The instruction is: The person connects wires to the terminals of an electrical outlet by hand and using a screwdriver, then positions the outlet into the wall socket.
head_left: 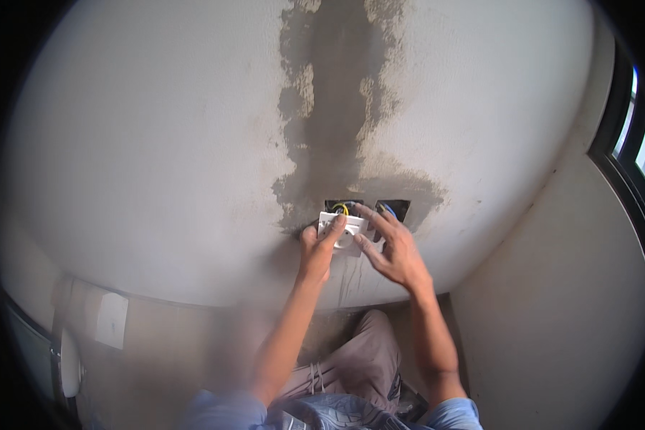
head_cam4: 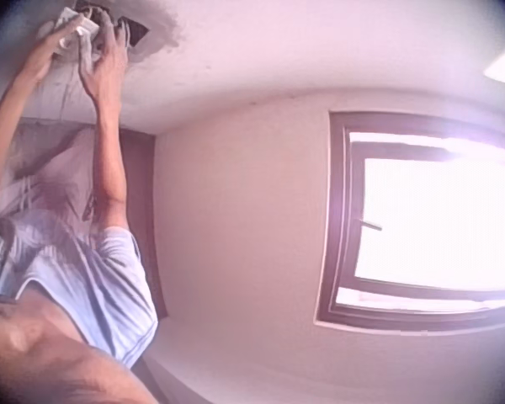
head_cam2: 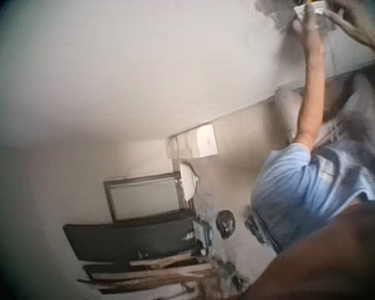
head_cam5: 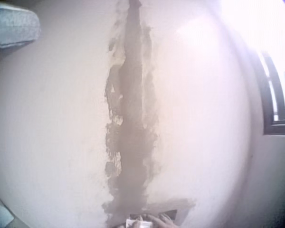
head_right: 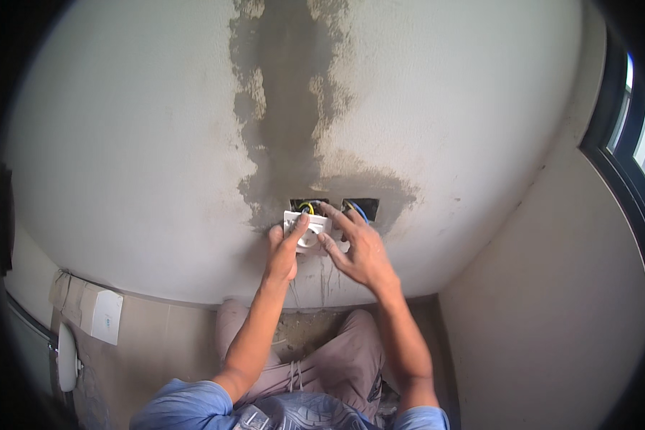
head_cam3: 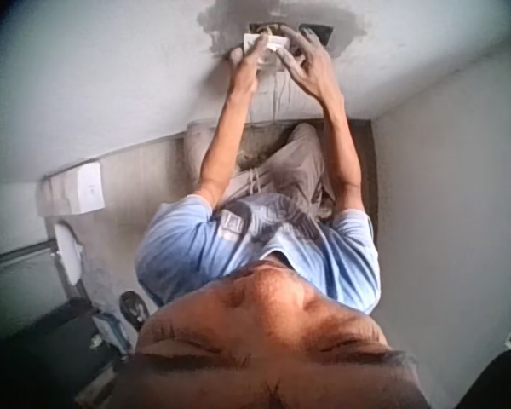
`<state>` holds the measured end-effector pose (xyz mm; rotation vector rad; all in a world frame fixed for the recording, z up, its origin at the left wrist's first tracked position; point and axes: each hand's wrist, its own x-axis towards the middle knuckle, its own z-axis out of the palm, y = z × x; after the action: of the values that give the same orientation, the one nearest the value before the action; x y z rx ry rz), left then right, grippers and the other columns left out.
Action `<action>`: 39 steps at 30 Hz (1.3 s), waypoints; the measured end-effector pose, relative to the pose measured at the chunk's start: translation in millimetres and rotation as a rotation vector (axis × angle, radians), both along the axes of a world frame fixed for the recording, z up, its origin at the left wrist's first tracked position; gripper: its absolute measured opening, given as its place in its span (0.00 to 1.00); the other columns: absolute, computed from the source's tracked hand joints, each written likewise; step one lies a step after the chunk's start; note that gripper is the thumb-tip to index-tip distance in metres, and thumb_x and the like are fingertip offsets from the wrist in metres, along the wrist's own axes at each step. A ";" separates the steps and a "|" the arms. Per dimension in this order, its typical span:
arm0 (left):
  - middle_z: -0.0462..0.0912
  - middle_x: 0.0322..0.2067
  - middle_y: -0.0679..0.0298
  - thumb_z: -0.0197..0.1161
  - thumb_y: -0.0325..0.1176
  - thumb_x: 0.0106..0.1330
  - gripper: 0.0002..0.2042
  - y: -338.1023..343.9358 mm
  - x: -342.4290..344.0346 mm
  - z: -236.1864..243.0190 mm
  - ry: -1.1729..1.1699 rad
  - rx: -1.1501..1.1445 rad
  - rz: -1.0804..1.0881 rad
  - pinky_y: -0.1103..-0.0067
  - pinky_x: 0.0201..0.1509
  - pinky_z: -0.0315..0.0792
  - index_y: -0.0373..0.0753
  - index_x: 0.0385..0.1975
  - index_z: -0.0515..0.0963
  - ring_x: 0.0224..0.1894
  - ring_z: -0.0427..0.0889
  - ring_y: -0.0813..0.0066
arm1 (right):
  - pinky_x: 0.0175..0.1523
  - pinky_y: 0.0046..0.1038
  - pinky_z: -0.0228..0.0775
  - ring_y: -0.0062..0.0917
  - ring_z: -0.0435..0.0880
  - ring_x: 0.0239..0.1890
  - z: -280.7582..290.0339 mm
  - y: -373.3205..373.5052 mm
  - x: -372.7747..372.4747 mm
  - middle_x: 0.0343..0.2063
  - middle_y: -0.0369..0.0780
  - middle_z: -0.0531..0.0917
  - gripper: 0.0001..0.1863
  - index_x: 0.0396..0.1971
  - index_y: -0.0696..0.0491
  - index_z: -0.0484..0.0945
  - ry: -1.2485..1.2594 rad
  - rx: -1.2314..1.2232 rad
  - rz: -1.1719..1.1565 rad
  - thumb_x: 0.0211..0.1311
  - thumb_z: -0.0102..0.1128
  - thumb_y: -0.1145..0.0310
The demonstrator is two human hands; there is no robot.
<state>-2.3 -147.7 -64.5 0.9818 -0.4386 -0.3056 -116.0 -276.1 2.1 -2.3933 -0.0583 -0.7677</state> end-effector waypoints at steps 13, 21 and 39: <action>0.85 0.22 0.60 0.70 0.46 0.66 0.19 -14.5 -8.2 -19.4 -0.528 0.119 0.410 0.76 0.29 0.74 0.32 0.32 0.82 0.23 0.83 0.74 | 0.30 0.41 0.72 0.40 0.79 0.20 48.1 -14.0 8.2 0.19 0.50 0.79 0.44 0.70 0.41 0.67 0.267 -0.907 -0.043 0.47 0.53 0.83; 0.83 0.19 0.60 0.71 0.50 0.63 0.20 -34.0 0.0 -34.9 -0.419 0.000 0.472 0.73 0.25 0.71 0.35 0.28 0.82 0.18 0.81 0.69 | 0.28 0.39 0.70 0.36 0.77 0.16 62.0 8.3 18.5 0.16 0.48 0.78 0.44 0.69 0.37 0.69 0.521 -0.972 -0.195 0.49 0.54 0.86; 0.85 0.23 0.65 0.70 0.46 0.66 0.19 -10.6 4.1 -17.7 -0.419 0.082 0.376 0.80 0.30 0.73 0.32 0.34 0.84 0.25 0.79 0.84 | 0.31 0.41 0.74 0.39 0.82 0.22 67.1 -0.1 26.5 0.18 0.46 0.80 0.49 0.71 0.37 0.65 0.523 -0.915 -0.081 0.43 0.57 0.84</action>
<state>1.7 -158.3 -82.2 1.1892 -0.6115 0.2287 -89.5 -276.2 69.2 -3.4076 -0.1163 -0.0936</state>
